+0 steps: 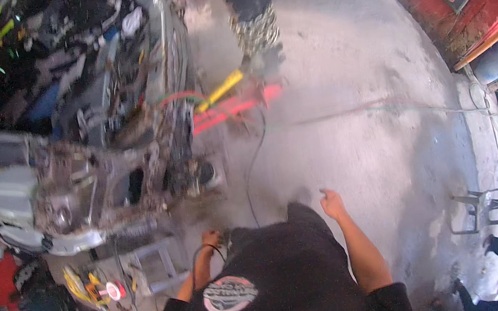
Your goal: The person uses pliers to pull and align a damaged section of the car's front frame. They repeatedly adjust the metal with their hands and the tool to straighten the bent area. The person also briefly checks the alignment of the front fender against the headlight area.
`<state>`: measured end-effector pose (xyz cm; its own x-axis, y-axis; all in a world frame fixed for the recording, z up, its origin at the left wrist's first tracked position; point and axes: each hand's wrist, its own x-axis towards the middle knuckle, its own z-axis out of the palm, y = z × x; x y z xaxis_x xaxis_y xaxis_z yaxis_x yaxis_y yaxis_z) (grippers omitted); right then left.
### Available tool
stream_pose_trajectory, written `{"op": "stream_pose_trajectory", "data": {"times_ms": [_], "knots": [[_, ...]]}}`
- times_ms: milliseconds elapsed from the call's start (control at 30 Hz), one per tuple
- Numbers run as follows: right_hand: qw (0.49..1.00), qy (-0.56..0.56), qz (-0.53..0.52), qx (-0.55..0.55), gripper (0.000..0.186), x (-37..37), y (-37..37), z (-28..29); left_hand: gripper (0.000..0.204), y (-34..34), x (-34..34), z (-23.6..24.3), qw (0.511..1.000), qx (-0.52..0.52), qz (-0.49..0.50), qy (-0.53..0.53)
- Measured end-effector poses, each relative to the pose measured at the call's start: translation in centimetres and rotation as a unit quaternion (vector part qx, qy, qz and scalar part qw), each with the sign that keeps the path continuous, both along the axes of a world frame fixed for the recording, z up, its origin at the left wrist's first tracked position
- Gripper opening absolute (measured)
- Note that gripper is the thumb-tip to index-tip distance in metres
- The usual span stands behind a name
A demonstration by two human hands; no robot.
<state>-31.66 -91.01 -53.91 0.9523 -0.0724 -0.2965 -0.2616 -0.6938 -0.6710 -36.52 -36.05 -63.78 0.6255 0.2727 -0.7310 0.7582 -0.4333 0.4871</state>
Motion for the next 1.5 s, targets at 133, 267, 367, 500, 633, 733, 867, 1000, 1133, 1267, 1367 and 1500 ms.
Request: {"op": "stream_pose_trajectory", "data": {"times_ms": [133, 267, 367, 500, 633, 733, 867, 1000, 1133, 1267, 1367, 1500], "knots": [[0.998, -0.026, 0.026, -0.05, 0.041, 4.2, -8.5, 0.6, 0.037, -11.4, 10.7, 2.7, 0.997, 0.008, -0.073, -0.024], [0.998, -0.027, -0.047, 0.022, 0.04, 12.8, -14.2, 1.5, 0.027, -22.8, 21.3, 8.6, 0.987, -0.152, -0.051, -0.025], [0.991, 0.029, -0.083, 0.104, 0.04, 17.8, -15.1, 4.1, 0.025, -27.0, 27.2, 9.3, 0.983, -0.141, -0.117, -0.031], [0.977, 0.025, -0.065, 0.199, 0.044, 24.1, -19.7, 3.9, 0.029, -32.5, 35.4, 6.4, 0.983, -0.104, -0.151, 0.027], [0.961, 0.075, -0.115, 0.239, 0.046, 32.6, -26.6, 2.0, 0.028, -36.0, 44.0, 1.7, 0.969, -0.054, -0.225, 0.082], [0.959, 0.092, -0.153, 0.218, 0.047, 38.9, -33.3, -1.4, 0.028, -39.7, 52.4, -1.6, 0.947, -0.021, -0.31, 0.081], [0.984, 0.141, -0.065, 0.085, 0.044, 41.2, -48.4, -5.7, 0.028, -50.6, 66.2, -3.2, 0.888, -0.043, -0.447, -0.095], [0.934, 0.175, -0.286, 0.122, 0.04, 51.7, -52.7, -6.5, 0.031, -55.8, 79.4, -0.8, 0.838, -0.049, -0.457, -0.293], [0.931, 0.184, -0.286, 0.132, 0.032, 57.6, -53.1, -4.5, 0.034, -63.0, 89.9, 11.2, 0.923, -0.115, -0.31, -0.197], [0.968, -0.01, 0.208, -0.137, 0.022, 64.7, -62.1, -13.1, 0.033, -65.5, 94.7, 8.7, 0.903, -0.09, -0.338, -0.25], [0.937, 0.162, 0.221, -0.216, 0.031, 75.9, -66.5, -18.2, 0.032, -65.3, 96.5, 4.5, 0.897, 0.002, -0.418, -0.147], [0.81, 0.177, 0.455, -0.326, 0.026, 96.9, -72.3, -15.8, 0.035, -64.7, 97.4, -1.9, 0.923, 0.036, -0.38, -0.044]]}}
